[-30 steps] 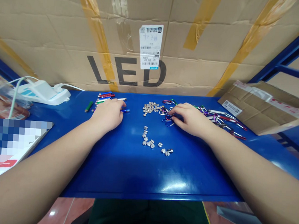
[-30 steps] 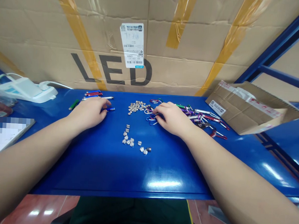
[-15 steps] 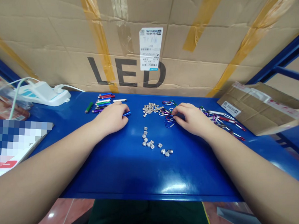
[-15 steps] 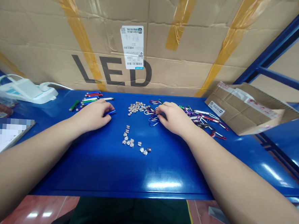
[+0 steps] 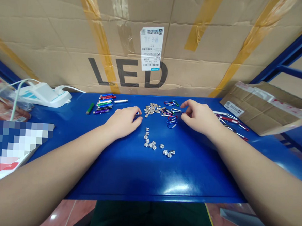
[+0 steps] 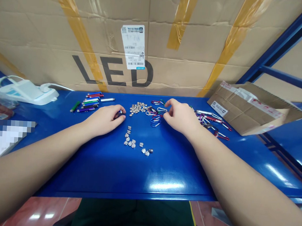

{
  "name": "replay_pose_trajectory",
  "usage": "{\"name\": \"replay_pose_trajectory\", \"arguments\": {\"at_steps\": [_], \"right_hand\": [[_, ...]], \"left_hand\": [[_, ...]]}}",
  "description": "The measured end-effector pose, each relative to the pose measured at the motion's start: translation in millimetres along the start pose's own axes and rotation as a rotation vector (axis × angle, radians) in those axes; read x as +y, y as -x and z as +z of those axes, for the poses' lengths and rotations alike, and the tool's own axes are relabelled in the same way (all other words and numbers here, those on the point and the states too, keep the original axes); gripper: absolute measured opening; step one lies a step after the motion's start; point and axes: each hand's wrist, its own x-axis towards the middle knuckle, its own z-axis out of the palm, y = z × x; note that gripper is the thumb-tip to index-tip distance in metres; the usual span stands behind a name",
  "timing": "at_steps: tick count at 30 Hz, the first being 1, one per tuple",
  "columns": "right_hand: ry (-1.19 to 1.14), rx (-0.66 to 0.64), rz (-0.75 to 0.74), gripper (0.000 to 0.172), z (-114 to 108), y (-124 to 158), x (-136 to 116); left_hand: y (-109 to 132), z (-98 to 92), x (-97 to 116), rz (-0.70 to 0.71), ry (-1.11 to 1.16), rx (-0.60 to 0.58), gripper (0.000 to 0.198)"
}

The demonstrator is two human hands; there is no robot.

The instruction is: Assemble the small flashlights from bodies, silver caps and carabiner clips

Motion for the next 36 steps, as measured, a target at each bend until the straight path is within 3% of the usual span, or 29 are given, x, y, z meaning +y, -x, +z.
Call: {"name": "replay_pose_trajectory", "arguments": {"at_steps": [7,13,18,22,25,29,32,36], "right_hand": [[0.090,-0.090,-0.019,0.016,1,0,-1],[0.106,-0.099,-0.036,0.016,3,0,0],[0.113,-0.082,-0.092,0.013,5,-1,4],[0.140,0.027,-0.155,0.020,4,1,4],[-0.075,0.125,-0.292,0.018,3,9,-8],[-0.610,-0.088,-0.453,0.015,7,26,-38],[-0.864,-0.169,-0.382,0.020,12,34,-55],[-1.136,-0.257,-0.262,0.033,15,36,-60]], "left_hand": [[-9,10.4,8,0.079,-0.047,0.071,0.023],[-10,10.7,5,0.086,-0.043,0.053,0.019],[-9,9.7,2,0.099,-0.077,0.009,0.025],[-5,8.3,5,0.172,0.076,0.049,0.020],[0,7.8,12,0.338,0.250,0.091,0.018],[7,8.4,22,0.466,0.333,0.173,0.014],[11,8.4,27,0.477,0.357,0.229,0.012],[13,8.0,30,0.493,0.392,0.242,0.013]]}}
